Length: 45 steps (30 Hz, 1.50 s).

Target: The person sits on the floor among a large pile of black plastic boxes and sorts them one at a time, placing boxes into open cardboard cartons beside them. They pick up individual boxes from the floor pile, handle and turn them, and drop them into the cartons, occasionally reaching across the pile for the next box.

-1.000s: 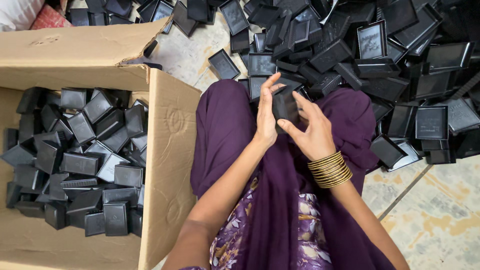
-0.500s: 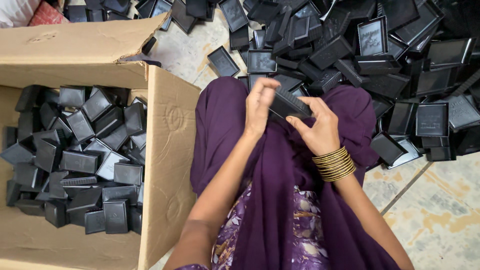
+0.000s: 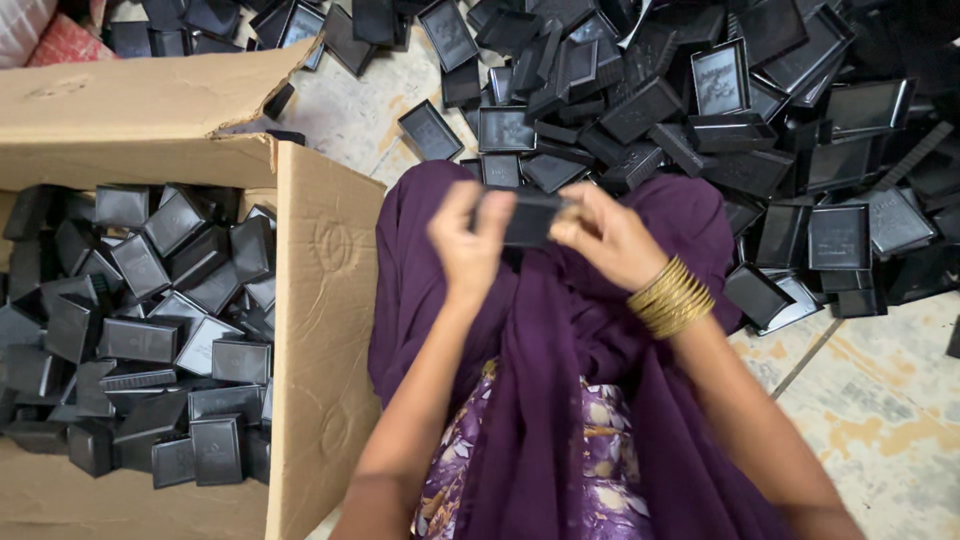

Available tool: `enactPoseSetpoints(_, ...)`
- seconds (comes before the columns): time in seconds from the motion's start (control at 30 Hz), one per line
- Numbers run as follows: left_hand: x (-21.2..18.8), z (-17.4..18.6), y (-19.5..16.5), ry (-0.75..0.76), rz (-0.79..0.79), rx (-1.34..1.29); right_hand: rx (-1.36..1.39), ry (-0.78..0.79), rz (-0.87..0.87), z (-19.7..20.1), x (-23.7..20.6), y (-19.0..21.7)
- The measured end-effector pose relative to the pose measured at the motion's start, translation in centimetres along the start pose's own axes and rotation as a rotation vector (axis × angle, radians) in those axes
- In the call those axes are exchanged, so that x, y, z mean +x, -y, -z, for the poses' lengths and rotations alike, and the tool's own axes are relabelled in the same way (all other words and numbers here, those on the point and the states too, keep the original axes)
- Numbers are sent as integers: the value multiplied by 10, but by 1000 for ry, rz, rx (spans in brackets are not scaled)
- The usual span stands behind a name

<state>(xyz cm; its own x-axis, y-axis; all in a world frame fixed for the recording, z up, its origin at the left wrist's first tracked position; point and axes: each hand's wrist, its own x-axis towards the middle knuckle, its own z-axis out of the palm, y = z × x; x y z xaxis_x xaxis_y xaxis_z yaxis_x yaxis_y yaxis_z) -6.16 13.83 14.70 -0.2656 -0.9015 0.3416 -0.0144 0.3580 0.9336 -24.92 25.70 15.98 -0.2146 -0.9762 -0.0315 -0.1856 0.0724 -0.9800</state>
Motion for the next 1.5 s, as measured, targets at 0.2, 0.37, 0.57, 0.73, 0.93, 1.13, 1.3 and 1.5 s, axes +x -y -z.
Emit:
enactPoseSetpoints(0.2, 36, 123, -50, -617, 51, -975, -643, -456, 344, 86, 74, -59)
enactPoseSetpoints(0.37, 15, 86, -48, -433, 223, -1023, -957, -535, 204, 116, 101, -96)
enactPoseSetpoints(0.57, 25, -32, 4, 105, 985, -814, -535, -464, -41, 87, 68, -34)
enactPoseSetpoints(0.73, 33, -57, 57, 66, 828, -1084, -427, 200, 227, 31, 67, 24)
enactPoseSetpoints(0.93, 48, -31, 116, -178, 590, -946, -691, -71, 335, 7, 173, 19)
enactPoseSetpoints(1.13, 61, -29, 123, -256, 613, -1206, -1241, -82, 248, 10, 247, -26)
enactPoseSetpoints(1.3, 59, -15, 113, -56, 612, -1425, -1433, -38, 250, 21, 239, -44)
enactPoseSetpoints(1.5, 64, -8, 83, -21, 603, -1702, -1451, -37, 600, 36, 205, -40)
